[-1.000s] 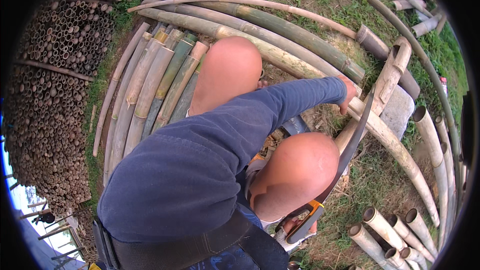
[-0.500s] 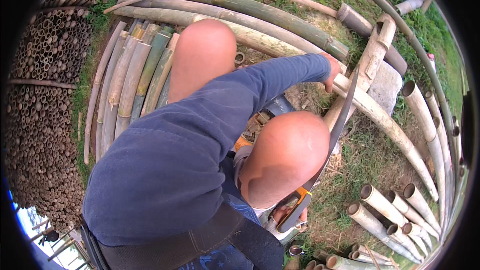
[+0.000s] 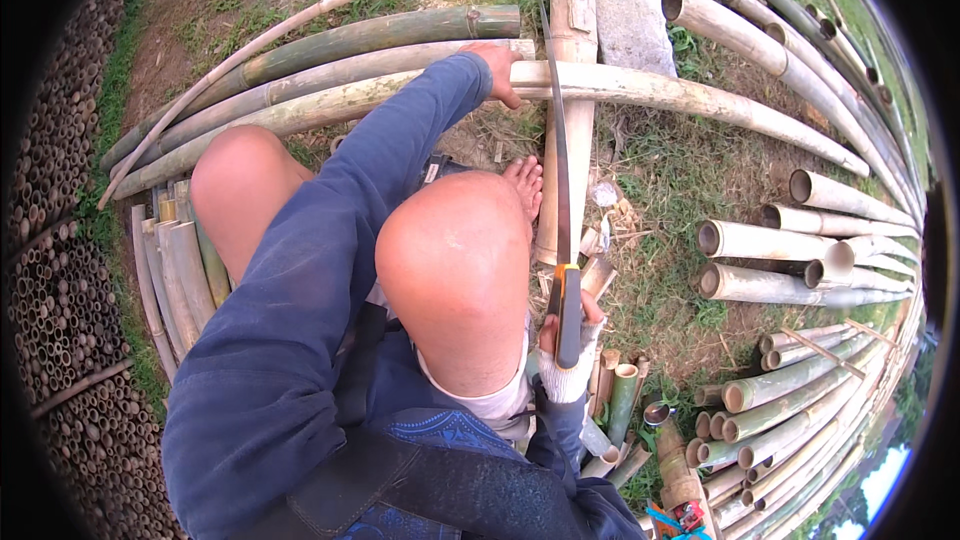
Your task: The person sits on the ground and uses a hand saw to cut bamboo poles into shorter sections. They repeatedly position a pole, saw through it, and set the cut piece aside among other bamboo pieces.
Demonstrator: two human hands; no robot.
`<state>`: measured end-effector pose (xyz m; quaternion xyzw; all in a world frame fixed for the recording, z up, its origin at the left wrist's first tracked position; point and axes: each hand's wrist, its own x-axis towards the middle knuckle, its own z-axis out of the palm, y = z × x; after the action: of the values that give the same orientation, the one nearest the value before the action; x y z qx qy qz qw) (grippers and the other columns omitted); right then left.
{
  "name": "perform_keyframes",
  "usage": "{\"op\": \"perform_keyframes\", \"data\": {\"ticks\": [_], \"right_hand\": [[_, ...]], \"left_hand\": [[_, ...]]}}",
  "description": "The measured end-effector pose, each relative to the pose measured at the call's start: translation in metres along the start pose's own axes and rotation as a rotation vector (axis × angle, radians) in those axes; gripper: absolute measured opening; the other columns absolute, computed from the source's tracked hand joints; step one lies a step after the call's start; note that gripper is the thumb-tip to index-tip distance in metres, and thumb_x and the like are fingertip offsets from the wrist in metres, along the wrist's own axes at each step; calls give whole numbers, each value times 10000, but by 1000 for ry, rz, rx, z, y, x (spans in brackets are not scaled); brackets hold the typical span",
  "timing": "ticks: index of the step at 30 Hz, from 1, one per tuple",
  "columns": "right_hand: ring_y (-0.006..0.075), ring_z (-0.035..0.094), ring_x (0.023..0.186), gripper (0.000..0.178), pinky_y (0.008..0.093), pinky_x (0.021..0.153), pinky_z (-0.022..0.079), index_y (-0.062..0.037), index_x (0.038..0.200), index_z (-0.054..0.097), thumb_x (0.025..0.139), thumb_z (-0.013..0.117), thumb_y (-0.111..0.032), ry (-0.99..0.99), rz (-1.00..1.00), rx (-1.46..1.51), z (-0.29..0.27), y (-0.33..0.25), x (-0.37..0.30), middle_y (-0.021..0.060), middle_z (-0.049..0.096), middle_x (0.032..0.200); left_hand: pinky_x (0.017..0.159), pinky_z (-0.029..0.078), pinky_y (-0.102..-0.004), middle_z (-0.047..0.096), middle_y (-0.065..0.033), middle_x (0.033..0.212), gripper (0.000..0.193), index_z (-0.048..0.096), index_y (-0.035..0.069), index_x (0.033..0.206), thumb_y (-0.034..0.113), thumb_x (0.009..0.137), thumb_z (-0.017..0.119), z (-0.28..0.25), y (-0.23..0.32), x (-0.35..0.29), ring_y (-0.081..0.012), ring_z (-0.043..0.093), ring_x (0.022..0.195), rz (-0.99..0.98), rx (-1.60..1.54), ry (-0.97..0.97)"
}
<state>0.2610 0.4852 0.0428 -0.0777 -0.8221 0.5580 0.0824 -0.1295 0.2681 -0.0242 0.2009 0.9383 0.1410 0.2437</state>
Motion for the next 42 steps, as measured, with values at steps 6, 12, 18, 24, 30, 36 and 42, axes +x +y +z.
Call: {"op": "perform_keyframes", "data": {"ticks": [6,12,18,24,30,36,42], "right_hand": [[139,560,867,456,284,797,482,-9,1350,516,907,624,-6,-5,-172,-68,2,-34,57,80,580,1077],[212,590,1176,544,334,1027,468,13,1402,493,900,697,-31,-98,-109,206,50,27,146,147,582,1331],[208,598,1202,620,330,1056,470,1,1474,459,879,634,8,-105,-66,250,55,48,112,134,582,1355],[167,599,1136,501,325,1033,482,-2,1440,439,985,640,-67,-99,-88,289,66,75,104,111,585,1291],[146,639,1043,520,291,937,524,1,1414,482,932,676,-1,-72,-25,178,60,79,98,90,636,1177],[145,620,1060,554,286,947,514,0,1436,469,920,670,14,-84,64,279,66,88,93,93,622,1201],[180,612,1116,619,297,975,503,9,1464,475,897,720,-15,-71,108,329,68,87,93,143,615,1307]], "left_hand": [[1021,538,-451,745,-204,1198,916,667,107,1380,534,599,883,3,-2,6,-355,713,1122,-49,48,51],[1067,517,-436,722,-203,1275,980,631,115,1436,552,597,890,8,4,-3,-346,694,1185,-65,49,81],[1090,493,-462,714,-208,1287,967,618,122,1434,511,597,906,7,11,-10,-364,672,1217,-94,46,54],[1072,503,-467,724,-226,1245,942,604,103,1431,500,628,895,8,18,-20,-389,679,1191,-73,46,101],[1056,512,-478,726,-255,1214,989,565,86,1463,521,636,888,8,20,-18,-412,685,1167,-83,81,93],[1062,510,-481,722,-257,1226,1002,547,91,1478,549,651,882,9,20,-21,-413,684,1167,-75,90,97],[1050,518,-476,729,-239,1218,979,552,110,1474,539,657,879,9,21,-23,-401,694,1148,-87,90,121]]}}
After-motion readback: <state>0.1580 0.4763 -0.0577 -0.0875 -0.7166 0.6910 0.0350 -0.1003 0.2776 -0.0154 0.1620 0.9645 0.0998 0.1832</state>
